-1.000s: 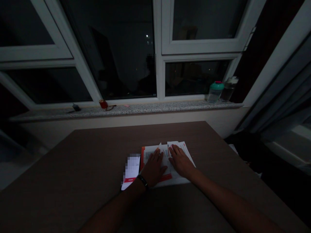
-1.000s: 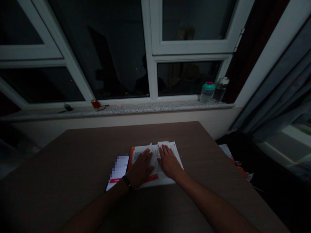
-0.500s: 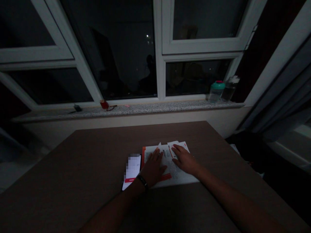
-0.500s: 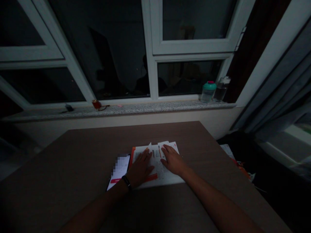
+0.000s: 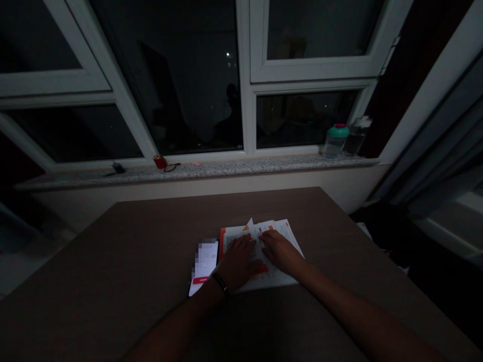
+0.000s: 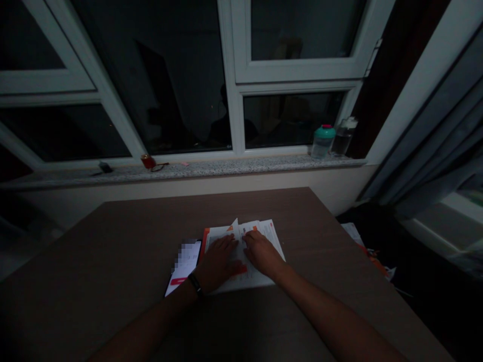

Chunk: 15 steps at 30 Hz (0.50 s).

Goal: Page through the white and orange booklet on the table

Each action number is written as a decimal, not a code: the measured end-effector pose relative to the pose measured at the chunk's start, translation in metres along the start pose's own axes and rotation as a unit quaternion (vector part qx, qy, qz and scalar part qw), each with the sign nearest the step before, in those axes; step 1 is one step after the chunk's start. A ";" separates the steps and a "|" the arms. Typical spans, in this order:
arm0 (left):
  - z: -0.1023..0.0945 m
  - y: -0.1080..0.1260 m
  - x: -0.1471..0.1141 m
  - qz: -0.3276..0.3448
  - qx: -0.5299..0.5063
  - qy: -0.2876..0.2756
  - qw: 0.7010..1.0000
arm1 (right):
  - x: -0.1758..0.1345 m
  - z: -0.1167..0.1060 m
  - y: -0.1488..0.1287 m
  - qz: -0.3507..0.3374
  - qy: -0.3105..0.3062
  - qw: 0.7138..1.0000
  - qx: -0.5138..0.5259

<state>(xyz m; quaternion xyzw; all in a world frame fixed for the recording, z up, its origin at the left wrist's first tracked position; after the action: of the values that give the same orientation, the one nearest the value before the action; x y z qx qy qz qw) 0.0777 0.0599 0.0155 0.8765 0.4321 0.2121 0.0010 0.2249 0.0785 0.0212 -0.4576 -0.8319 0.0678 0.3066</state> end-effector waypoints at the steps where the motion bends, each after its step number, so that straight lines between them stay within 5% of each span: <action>1: 0.001 0.000 0.000 0.001 -0.001 -0.003 1.000 | 0.000 0.002 0.000 -0.002 -0.008 1.000 -0.003; 10: -0.002 0.000 -0.002 -0.009 -0.012 -0.004 1.000 | -0.001 -0.009 0.029 0.026 -0.007 0.999 -0.018; 15: -0.003 0.005 0.000 0.014 -0.017 -0.001 1.000 | -0.002 -0.012 0.015 0.017 -0.003 1.000 0.017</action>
<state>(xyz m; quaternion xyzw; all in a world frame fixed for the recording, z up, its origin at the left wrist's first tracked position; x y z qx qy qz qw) 0.0802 0.0561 0.0194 0.8828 0.4158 0.2180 0.0134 0.2433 0.0837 0.0238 -0.4661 -0.8239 0.0885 0.3101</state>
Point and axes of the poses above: each hand's wrist, its own x-axis towards the middle knuckle, its own z-axis out of the palm, y = z × x, the point moved 6 cm from there along x, towards the middle knuckle, and after that the axes turned 7 degrees about y, right-handed, at the moved point
